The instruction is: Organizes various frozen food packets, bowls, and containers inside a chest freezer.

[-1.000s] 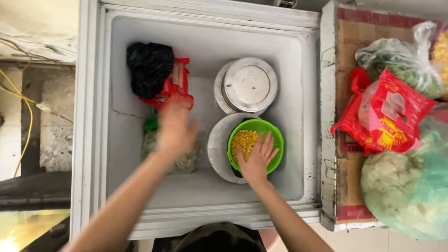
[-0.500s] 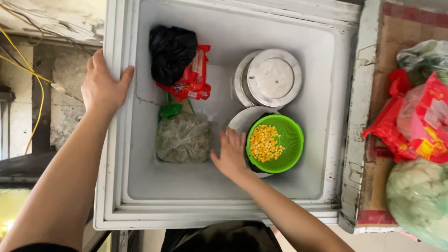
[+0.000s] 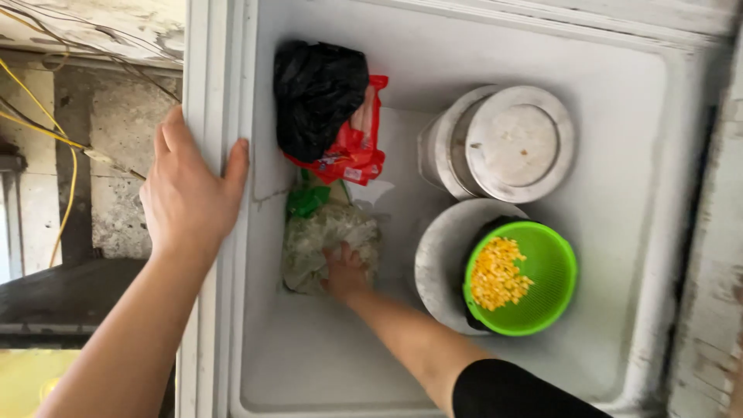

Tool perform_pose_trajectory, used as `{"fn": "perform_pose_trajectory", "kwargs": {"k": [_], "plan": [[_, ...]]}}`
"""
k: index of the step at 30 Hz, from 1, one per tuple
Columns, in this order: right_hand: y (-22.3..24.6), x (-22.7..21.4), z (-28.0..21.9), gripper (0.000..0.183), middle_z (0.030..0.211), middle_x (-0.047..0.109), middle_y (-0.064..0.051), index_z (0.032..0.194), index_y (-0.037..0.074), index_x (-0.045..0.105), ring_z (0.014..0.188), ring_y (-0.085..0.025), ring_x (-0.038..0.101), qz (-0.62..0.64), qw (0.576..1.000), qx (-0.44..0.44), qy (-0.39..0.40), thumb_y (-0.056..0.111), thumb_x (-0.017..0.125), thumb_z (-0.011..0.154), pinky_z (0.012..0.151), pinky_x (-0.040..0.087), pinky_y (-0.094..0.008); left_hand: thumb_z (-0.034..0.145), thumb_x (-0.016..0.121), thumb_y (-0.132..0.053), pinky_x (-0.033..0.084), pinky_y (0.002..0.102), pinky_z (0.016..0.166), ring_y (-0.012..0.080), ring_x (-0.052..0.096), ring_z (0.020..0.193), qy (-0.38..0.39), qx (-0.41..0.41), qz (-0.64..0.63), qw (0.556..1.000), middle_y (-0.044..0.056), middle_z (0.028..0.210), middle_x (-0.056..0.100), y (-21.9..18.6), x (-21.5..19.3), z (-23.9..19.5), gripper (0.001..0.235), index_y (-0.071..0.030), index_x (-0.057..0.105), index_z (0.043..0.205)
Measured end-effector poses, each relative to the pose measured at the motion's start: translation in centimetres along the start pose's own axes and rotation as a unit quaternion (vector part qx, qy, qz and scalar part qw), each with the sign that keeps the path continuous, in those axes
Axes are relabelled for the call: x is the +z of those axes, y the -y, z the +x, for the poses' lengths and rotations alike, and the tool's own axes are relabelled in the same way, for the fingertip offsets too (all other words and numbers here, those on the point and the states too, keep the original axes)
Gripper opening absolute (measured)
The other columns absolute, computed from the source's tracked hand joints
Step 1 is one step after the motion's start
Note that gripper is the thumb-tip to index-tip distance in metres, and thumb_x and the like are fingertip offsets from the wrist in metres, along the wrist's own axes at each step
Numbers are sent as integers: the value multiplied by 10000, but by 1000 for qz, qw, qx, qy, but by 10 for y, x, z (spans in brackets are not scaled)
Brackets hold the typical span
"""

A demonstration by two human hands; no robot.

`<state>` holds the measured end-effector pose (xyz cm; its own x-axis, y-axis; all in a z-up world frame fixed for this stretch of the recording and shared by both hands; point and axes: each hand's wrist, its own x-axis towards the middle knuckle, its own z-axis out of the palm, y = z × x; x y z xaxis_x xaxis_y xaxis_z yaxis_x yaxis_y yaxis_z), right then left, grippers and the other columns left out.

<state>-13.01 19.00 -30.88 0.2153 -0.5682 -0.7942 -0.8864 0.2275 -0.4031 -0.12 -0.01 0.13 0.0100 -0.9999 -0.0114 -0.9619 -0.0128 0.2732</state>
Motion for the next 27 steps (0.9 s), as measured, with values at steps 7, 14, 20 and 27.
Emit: {"fn": "perform_pose_trajectory", "kwargs": {"k": [7,14,20,27], "plan": [[-3,37,52,585,1516,271,-220,1353,128,602,1353,-455,277,-138,989,51,-13,498,718,916,1031,405,-621,985,709,-439,527,573,798,491,653,1029,5,-24,9,1000,285,1353,563,-5,-2,3,757,65,400,1457],[-71,55,33,256,1065,657,-189,1013,19,707,954,-383,620,278,913,88,-287,244,705,890,848,506,-473,982,707,-416,538,561,732,487,669,967,-1,-9,0,1000,291,1319,571,-6,-3,2,756,89,392,1448],[-67,-24,-24,217,930,730,-127,938,-6,710,871,-248,687,484,784,98,-377,182,710,830,792,520,-385,985,715,-401,544,555,721,475,677,959,-2,-4,3,1000,308,1298,564,-3,1,4,740,104,399,1424],[-104,-36,43,236,980,782,-99,1039,20,722,904,-212,724,516,728,115,-437,138,682,840,819,547,-344,1004,723,-378,549,541,716,465,679,954,-11,13,-4,1000,294,1306,564,-3,1,5,711,116,407,1406]]}}
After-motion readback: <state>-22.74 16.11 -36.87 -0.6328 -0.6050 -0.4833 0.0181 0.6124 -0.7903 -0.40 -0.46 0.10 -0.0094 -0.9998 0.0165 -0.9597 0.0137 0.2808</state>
